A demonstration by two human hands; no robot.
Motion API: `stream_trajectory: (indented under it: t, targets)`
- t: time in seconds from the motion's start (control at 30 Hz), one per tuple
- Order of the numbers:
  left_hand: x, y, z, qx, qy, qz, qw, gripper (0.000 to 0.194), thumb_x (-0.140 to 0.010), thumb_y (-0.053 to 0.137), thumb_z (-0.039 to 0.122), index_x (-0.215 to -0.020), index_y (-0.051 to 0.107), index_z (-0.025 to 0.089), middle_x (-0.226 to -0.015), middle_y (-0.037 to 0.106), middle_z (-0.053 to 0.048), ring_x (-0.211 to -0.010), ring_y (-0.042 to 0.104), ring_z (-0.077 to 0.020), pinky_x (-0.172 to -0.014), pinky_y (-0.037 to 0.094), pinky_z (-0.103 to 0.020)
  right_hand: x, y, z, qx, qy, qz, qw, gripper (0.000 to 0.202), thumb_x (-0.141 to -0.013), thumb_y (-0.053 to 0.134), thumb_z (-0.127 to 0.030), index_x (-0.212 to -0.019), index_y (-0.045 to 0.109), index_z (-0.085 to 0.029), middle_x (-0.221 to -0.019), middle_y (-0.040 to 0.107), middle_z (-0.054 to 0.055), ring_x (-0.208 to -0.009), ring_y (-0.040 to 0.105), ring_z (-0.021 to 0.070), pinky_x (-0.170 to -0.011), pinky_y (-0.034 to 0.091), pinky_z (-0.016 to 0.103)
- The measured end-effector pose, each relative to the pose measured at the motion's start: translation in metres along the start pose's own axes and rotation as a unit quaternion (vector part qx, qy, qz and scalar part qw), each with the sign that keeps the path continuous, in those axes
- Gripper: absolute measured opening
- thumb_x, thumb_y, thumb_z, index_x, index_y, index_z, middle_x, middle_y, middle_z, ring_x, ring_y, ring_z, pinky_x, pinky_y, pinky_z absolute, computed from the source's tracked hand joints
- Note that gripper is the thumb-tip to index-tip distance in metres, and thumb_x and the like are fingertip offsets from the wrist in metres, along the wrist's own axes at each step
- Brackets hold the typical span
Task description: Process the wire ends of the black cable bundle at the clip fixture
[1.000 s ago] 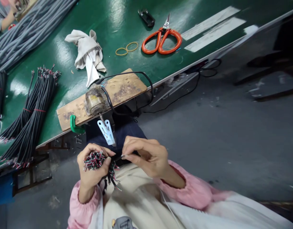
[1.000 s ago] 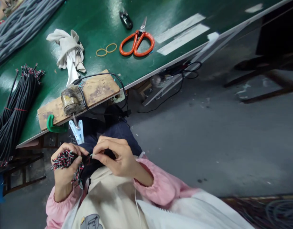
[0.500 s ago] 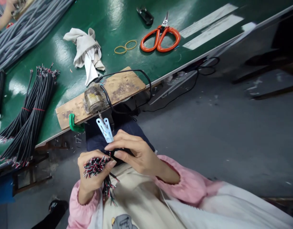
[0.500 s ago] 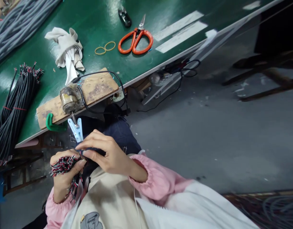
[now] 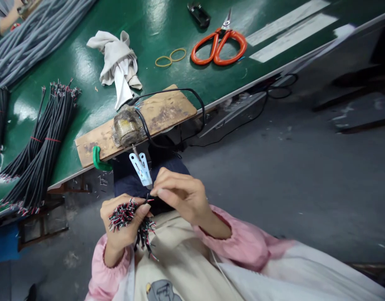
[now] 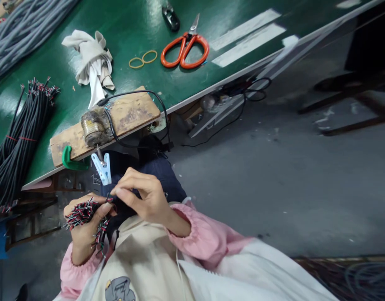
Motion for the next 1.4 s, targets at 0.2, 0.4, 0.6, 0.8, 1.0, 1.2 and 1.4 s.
stream_trajectory:
  t: [0.2, 0.4, 0.6, 0.8, 1.0, 1.2, 1.4]
  targets:
    - [0.001, 0.003, -0.003, 0.019, -0.008, -0.034, 0.999, 0.017, -0.082, 0.073, 0.029, -0.068, 0.075, 0.02, -0.052, 0.069, 0.0, -0.041, 0.062, -0.0122, -0.044, 0.051, -0.022, -0.002, 0.009, 0.02, -0.12, 0.101, -0.062, 0.986, 0.033, -0.09, 0.065, -0.048, -0.078, 0.074, -0.018, -0.071, 0.066, 0.005, -0.071, 0.057, 0.0165, -0.067, 0.048, 0.032]
    - [-0.001, 0.008, 0.002, 0.059, 0.024, -0.057, 0.996, 0.01, -0.08, 0.074, 0.02, -0.07, 0.075, 0.02, -0.056, 0.069, 0.0, -0.041, 0.059, -0.0099, -0.043, 0.047, -0.02, 0.013, 0.036, 0.043, -0.352, 0.24, -0.091, 0.9, 0.037, -0.081, 0.075, -0.049, -0.069, 0.064, -0.016, -0.067, 0.051, -0.002, -0.06, 0.047, 0.0088, -0.058, 0.039, 0.023]
    - [-0.004, 0.008, 0.005, 0.056, 0.03, -0.055, 0.996, 0.006, -0.077, 0.077, 0.016, -0.072, 0.076, 0.019, -0.061, 0.072, -0.002, -0.043, 0.061, -0.0104, -0.044, 0.049, -0.02, 0.017, 0.04, 0.051, -0.384, 0.329, -0.103, 0.856, 0.045, -0.073, 0.08, -0.054, -0.065, 0.059, -0.014, -0.063, 0.049, -0.004, -0.057, 0.044, 0.007, -0.056, 0.035, 0.021]
    - [-0.005, 0.001, 0.019, 0.013, 0.059, -0.011, 0.998, 0.008, -0.075, 0.077, 0.014, -0.07, 0.075, 0.019, -0.058, 0.072, 0.001, -0.047, 0.063, -0.0111, -0.049, 0.053, -0.02, -0.029, 0.007, 0.048, -0.148, 0.281, -0.009, 0.948, 0.057, -0.072, 0.07, -0.07, -0.061, 0.06, -0.015, -0.061, 0.053, -0.001, -0.063, 0.047, 0.0113, -0.061, 0.039, 0.026]
    - [-0.013, -0.005, 0.029, 0.0, 0.075, 0.037, 0.997, 0.016, -0.073, 0.076, 0.006, -0.065, 0.072, 0.02, -0.054, 0.069, 0.005, -0.047, 0.062, -0.0088, -0.049, 0.052, -0.017, -0.049, 0.03, 0.047, -0.222, 0.322, -0.036, 0.92, 0.058, -0.061, 0.076, -0.071, -0.056, 0.064, -0.014, -0.051, 0.05, -0.003, -0.046, 0.038, 0.0064, -0.045, 0.03, 0.023]
    - [-0.019, 0.0, 0.018, 0.021, 0.021, 0.039, 0.999, 0.013, -0.073, 0.077, 0.009, -0.067, 0.073, 0.02, -0.056, 0.069, 0.005, -0.045, 0.062, -0.0082, -0.048, 0.051, -0.016, -0.04, 0.045, 0.052, -0.37, 0.359, -0.033, 0.856, 0.055, -0.06, 0.08, -0.066, -0.054, 0.066, -0.013, -0.051, 0.054, -0.002, -0.044, 0.044, 0.0042, -0.043, 0.033, 0.018]
    - [-0.018, 0.001, 0.015, 0.017, -0.002, 0.039, 0.999, 0.013, -0.073, 0.078, 0.011, -0.066, 0.074, 0.021, -0.055, 0.069, 0.005, -0.045, 0.061, -0.0086, -0.048, 0.049, -0.017, -0.028, 0.042, 0.065, -0.393, 0.385, -0.014, 0.835, 0.057, -0.065, 0.075, -0.07, -0.057, 0.068, -0.014, -0.054, 0.06, 0.002, -0.05, 0.048, 0.0076, -0.048, 0.037, 0.02]
Point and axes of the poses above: each hand's wrist, its own x-axis away from the middle knuckle, its own y-axis out of the palm, z = x × y, the point moved 7 cm from there along -x, towards the middle knuckle
